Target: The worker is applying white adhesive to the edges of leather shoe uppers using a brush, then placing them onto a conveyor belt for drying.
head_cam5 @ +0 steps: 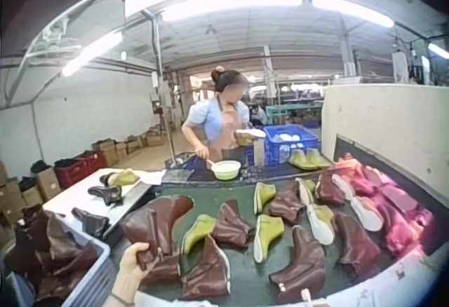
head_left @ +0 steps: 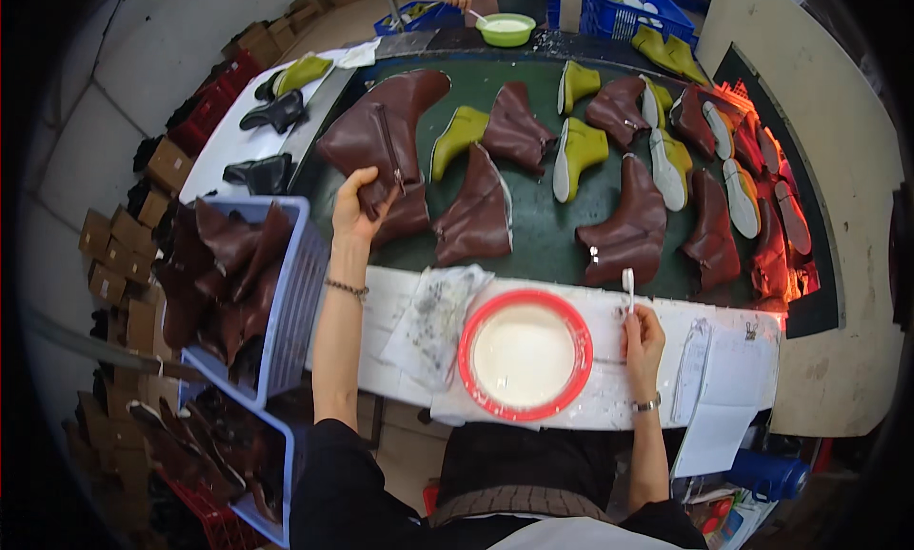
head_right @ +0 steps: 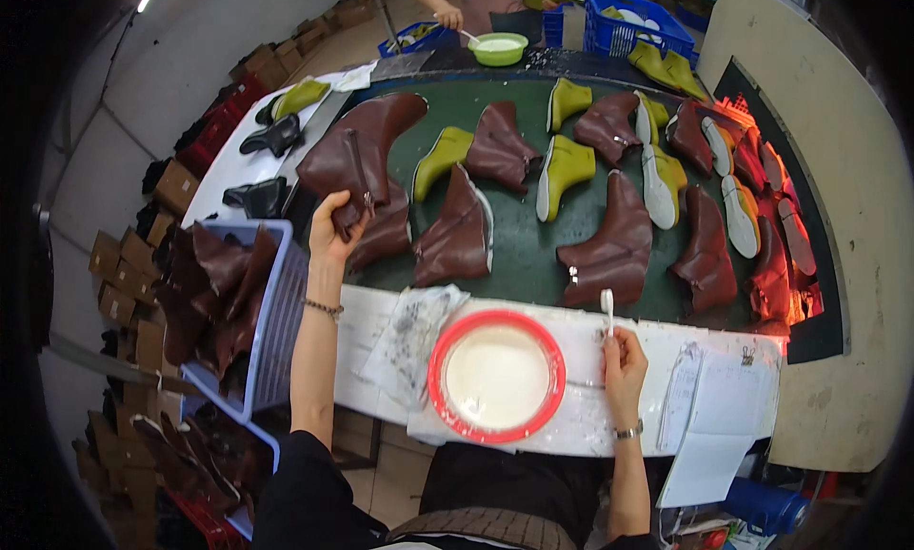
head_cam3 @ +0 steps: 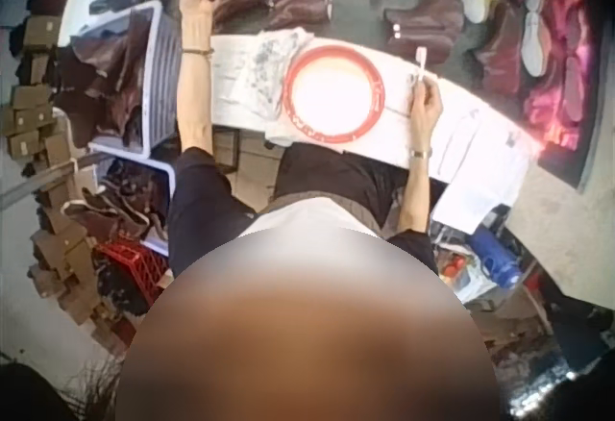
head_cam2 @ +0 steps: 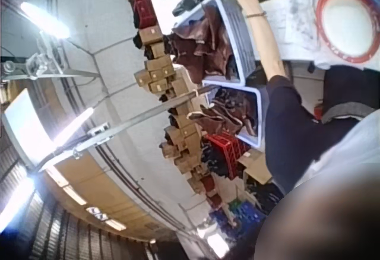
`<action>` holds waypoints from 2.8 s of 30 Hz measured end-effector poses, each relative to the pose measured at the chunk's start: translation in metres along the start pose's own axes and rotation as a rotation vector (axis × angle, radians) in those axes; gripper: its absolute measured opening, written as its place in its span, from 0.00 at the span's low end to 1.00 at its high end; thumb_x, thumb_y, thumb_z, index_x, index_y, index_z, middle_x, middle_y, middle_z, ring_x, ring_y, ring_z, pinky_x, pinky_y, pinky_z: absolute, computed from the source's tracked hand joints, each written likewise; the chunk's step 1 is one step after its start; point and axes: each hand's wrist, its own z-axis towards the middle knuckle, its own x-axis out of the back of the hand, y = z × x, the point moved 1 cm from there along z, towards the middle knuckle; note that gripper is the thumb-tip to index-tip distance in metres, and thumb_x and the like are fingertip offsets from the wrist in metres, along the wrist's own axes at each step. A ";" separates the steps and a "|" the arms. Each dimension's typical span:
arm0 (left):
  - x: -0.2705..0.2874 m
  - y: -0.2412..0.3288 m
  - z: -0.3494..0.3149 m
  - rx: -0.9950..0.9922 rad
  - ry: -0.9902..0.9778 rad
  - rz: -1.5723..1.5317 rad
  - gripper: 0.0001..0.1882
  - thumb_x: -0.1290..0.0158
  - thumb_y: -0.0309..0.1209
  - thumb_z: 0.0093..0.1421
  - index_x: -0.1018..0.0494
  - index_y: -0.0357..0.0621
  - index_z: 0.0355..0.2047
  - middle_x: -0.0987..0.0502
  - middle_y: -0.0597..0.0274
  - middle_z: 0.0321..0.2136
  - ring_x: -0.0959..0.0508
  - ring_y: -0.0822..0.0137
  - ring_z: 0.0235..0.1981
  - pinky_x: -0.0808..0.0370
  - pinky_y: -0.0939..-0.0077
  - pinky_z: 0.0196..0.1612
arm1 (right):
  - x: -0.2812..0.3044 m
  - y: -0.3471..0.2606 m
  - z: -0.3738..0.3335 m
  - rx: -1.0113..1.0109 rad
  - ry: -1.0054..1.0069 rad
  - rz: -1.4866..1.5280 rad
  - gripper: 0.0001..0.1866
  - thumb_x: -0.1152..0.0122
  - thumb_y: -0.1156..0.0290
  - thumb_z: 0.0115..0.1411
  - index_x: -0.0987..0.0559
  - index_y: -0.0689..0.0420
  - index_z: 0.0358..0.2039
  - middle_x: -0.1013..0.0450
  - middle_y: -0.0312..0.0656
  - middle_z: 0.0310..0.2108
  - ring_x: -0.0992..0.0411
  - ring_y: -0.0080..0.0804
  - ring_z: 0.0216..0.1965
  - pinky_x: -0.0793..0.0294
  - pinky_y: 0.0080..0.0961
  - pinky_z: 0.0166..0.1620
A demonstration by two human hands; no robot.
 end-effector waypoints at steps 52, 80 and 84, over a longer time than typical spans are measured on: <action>0.015 0.093 -0.080 -0.884 -0.288 2.145 0.16 0.44 0.22 0.49 0.16 0.45 0.39 0.19 0.55 0.37 0.24 0.50 0.47 0.29 0.58 0.55 | -0.004 0.022 0.001 0.059 0.043 0.159 0.09 0.33 0.71 0.66 0.17 0.63 0.41 0.21 0.32 0.27 0.29 0.13 0.24 0.29 0.14 0.27; 0.011 -0.149 -0.234 -0.579 -0.001 1.936 0.29 0.36 0.34 0.59 0.26 0.44 0.62 0.24 0.53 0.58 0.29 0.52 0.60 0.35 0.55 0.61 | -0.001 0.012 -0.006 0.142 0.034 -0.001 0.22 0.42 0.60 0.73 0.23 0.60 0.23 0.36 0.28 0.15 0.42 0.13 0.18 0.45 0.18 0.22; 0.013 -0.150 -0.219 -0.676 0.008 2.061 0.19 0.36 0.35 0.61 0.20 0.43 0.52 0.21 0.56 0.52 0.24 0.53 0.52 0.31 0.58 0.56 | 0.002 0.010 -0.006 0.137 0.040 0.004 0.22 0.44 0.60 0.74 0.23 0.60 0.23 0.37 0.27 0.15 0.42 0.12 0.17 0.46 0.17 0.21</action>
